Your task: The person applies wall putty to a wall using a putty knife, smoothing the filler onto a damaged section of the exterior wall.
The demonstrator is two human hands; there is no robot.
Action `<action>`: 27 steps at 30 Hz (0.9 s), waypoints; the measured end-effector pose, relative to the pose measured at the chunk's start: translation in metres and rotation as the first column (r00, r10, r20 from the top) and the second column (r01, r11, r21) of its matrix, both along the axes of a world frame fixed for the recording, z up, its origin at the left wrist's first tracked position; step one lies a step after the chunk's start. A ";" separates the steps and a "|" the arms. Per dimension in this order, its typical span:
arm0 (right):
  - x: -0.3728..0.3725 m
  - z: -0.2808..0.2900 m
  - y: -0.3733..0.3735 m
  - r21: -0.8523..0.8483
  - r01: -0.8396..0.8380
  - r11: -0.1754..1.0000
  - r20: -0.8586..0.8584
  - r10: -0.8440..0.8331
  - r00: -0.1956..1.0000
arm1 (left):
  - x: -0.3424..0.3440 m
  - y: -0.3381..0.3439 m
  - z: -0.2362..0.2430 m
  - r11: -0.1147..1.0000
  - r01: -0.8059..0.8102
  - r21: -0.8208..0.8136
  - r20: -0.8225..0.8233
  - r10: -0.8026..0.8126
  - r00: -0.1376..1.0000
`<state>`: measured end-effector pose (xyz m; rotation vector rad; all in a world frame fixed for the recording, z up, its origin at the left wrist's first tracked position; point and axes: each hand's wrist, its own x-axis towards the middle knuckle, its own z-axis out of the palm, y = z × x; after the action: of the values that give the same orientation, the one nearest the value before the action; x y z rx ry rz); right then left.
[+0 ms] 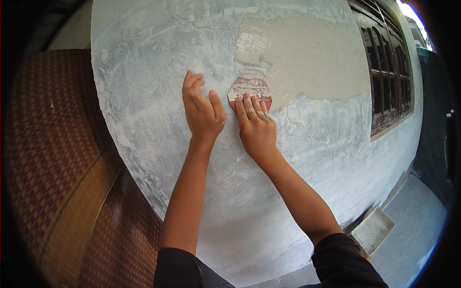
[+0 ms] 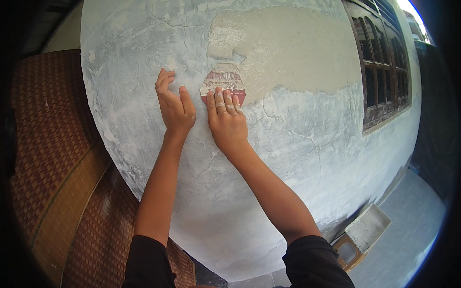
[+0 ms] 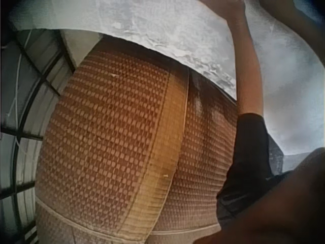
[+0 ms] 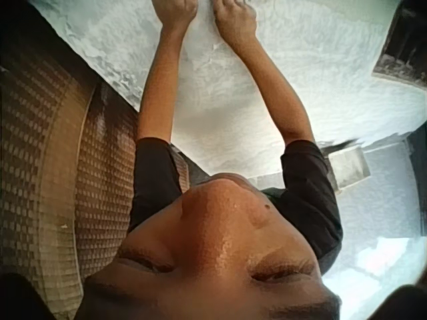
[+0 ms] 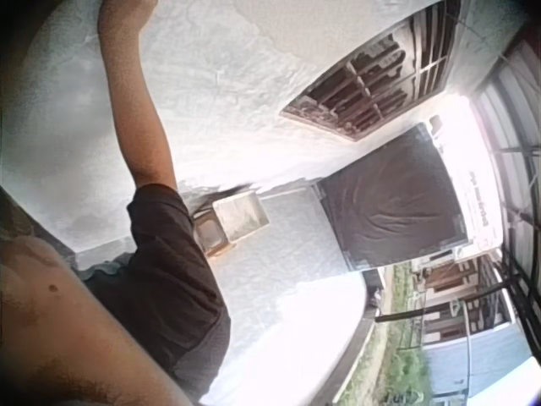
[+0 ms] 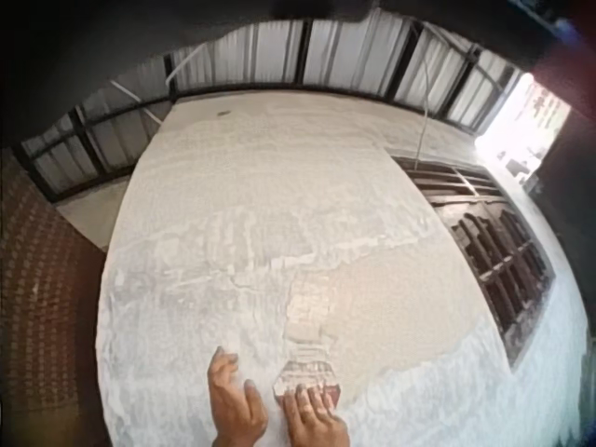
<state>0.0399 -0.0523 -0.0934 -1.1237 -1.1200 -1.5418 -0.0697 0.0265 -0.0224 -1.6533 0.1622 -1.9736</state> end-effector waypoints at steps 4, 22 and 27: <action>0.001 -0.012 -0.017 -0.094 -0.002 0.996 0.023 0.004 1.000 | 0.003 -0.006 0.010 0.998 -0.051 0.049 0.037 0.049 0.998; 0.082 0.139 -0.091 -0.276 -0.578 0.768 -0.139 0.563 0.814 | 0.022 -0.006 0.031 0.956 -0.293 0.027 0.151 0.286 0.946; 0.109 0.151 -0.073 -0.218 -0.470 0.855 -0.073 0.466 0.882 | 0.025 -0.007 0.031 0.959 -0.283 0.033 0.139 0.276 0.951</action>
<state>0.1491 -0.1249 0.0573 -0.9167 -1.4634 -1.0365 -0.0443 0.0193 0.0090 -1.4189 -0.0674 -1.8380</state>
